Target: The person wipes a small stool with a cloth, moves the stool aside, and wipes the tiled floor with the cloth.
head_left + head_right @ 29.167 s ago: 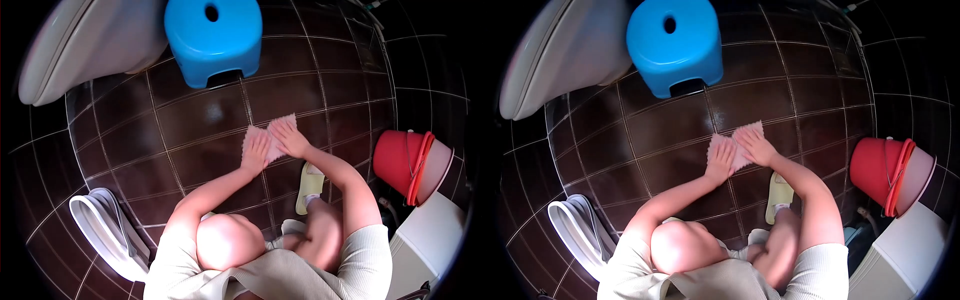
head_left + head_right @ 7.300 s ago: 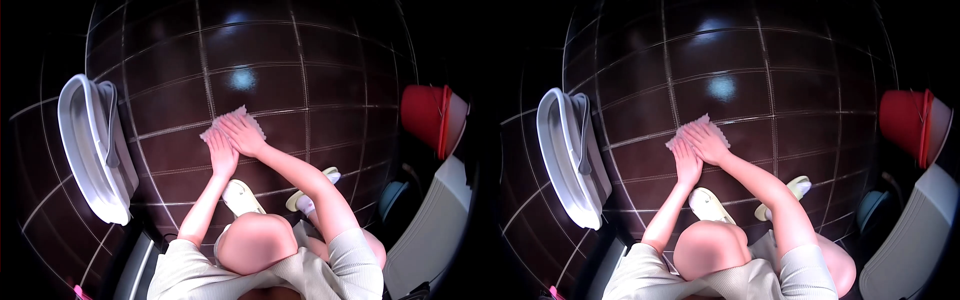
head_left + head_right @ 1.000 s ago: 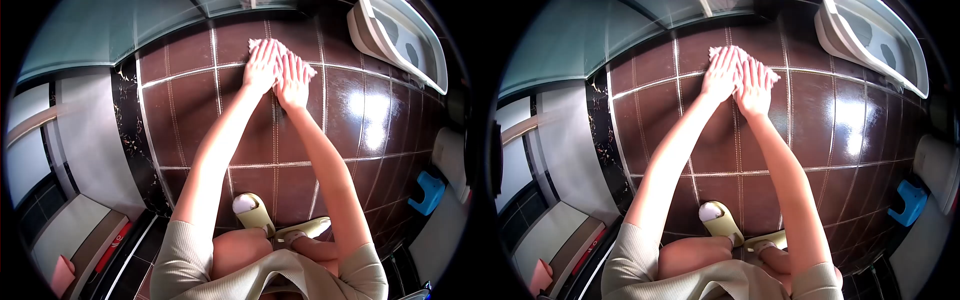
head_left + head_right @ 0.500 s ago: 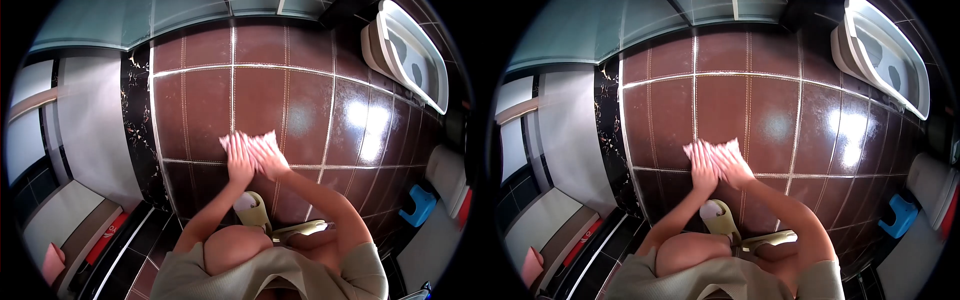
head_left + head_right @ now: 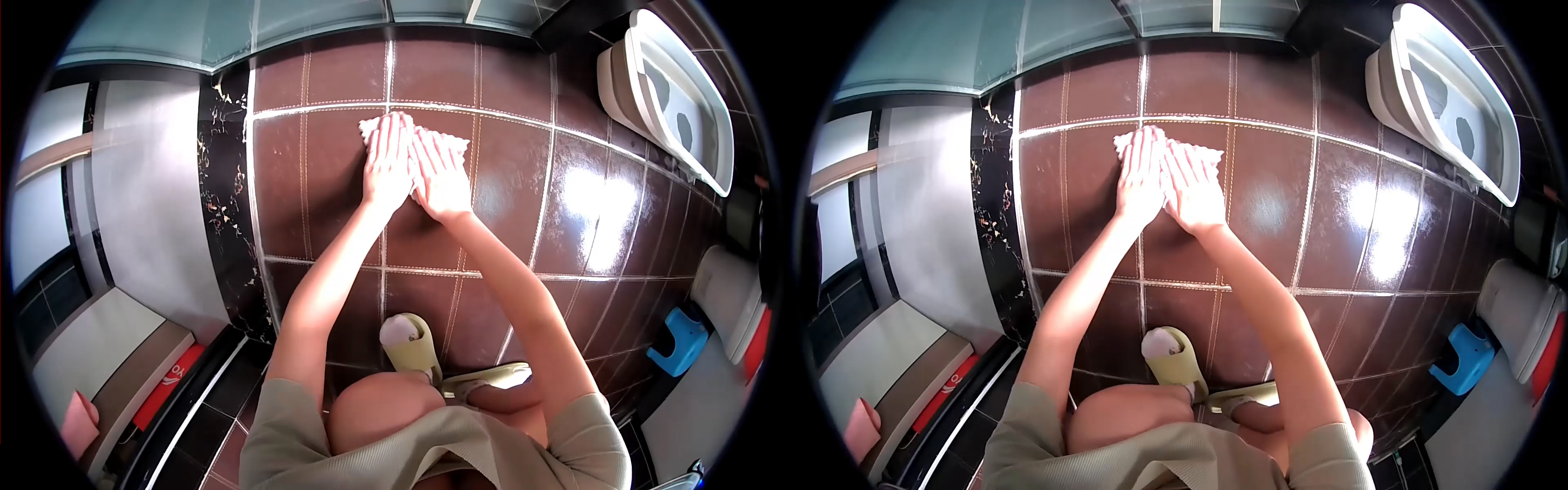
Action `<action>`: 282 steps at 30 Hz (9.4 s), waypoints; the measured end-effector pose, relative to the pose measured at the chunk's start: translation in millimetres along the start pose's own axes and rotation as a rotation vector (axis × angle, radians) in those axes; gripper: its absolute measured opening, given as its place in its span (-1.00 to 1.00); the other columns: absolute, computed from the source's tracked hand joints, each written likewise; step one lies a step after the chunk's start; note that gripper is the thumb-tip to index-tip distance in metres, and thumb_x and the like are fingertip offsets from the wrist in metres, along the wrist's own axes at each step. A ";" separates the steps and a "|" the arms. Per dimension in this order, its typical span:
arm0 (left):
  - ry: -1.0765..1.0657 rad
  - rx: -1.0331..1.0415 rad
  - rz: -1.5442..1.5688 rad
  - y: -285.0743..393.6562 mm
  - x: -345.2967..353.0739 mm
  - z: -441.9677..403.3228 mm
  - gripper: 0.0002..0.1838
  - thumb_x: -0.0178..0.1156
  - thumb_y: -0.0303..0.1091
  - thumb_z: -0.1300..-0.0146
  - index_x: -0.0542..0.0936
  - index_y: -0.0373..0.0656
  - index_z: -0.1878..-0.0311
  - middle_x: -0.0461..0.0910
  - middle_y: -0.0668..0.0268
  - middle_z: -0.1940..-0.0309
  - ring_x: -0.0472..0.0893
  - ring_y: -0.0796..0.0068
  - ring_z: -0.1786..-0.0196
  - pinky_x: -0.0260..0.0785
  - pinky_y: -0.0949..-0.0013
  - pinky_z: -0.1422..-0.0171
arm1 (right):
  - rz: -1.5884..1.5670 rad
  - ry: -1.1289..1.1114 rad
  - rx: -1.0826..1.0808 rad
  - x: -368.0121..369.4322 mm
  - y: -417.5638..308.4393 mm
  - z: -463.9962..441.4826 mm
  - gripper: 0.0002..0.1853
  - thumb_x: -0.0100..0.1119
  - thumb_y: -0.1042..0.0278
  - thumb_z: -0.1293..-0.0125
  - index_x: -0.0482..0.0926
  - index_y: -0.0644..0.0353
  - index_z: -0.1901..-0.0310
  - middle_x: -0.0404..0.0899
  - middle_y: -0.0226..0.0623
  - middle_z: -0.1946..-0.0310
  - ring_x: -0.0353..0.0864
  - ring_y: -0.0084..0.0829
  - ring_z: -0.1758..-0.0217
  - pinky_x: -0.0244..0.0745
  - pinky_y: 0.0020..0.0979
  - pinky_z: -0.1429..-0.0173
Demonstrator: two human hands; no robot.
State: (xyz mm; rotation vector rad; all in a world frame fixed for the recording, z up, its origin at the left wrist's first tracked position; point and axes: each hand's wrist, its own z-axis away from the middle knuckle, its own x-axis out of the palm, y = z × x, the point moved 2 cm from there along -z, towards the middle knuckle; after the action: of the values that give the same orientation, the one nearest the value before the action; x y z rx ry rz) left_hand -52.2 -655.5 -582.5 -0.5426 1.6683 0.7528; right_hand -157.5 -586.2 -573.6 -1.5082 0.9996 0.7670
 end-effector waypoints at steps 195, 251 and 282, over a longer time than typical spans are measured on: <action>-0.469 0.663 -0.124 240.9 22.3 137.9 -0.28 -0.07 -0.12 -0.30 0.11 -0.48 -0.38 0.00 -0.20 -0.43 -0.14 -0.16 -0.52 -0.42 -0.10 -0.58 | 0.088 -0.023 0.329 -97.5 74.2 272.7 -0.34 -0.14 0.01 -0.32 0.18 0.14 -0.40 0.11 -0.26 -0.45 -0.03 -0.22 -0.54 -0.27 -0.11 -0.58; -0.676 1.769 -0.148 414.3 63.1 227.1 -0.11 0.14 0.06 -0.13 0.15 -0.33 -0.41 0.01 -0.06 -0.46 -0.21 -0.12 -0.54 -0.45 -0.19 -0.54 | 0.119 0.095 0.915 -121.4 25.7 569.7 -0.29 -0.11 -0.01 -0.34 0.11 0.25 -0.41 0.03 -0.14 -0.46 -0.08 -0.15 -0.55 -0.27 -0.09 -0.56; -0.653 1.956 -0.189 577.5 57.2 324.8 -0.08 0.01 0.04 -0.13 0.01 -0.35 -0.45 -0.13 -0.01 -0.51 -0.21 -0.09 -0.55 -0.39 -0.18 -0.53 | 0.085 0.598 1.644 -113.3 -15.7 665.7 -0.30 0.05 0.16 -0.22 0.16 0.21 -0.39 0.08 -0.24 -0.45 -0.03 -0.18 -0.53 -0.20 -0.02 -0.53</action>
State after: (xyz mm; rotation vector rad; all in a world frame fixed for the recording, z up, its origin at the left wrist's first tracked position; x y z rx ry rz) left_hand -251.6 -21.3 -568.5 0.8517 1.0022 -0.8849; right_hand -155.6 89.2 -582.1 -0.1754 1.5064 -0.5446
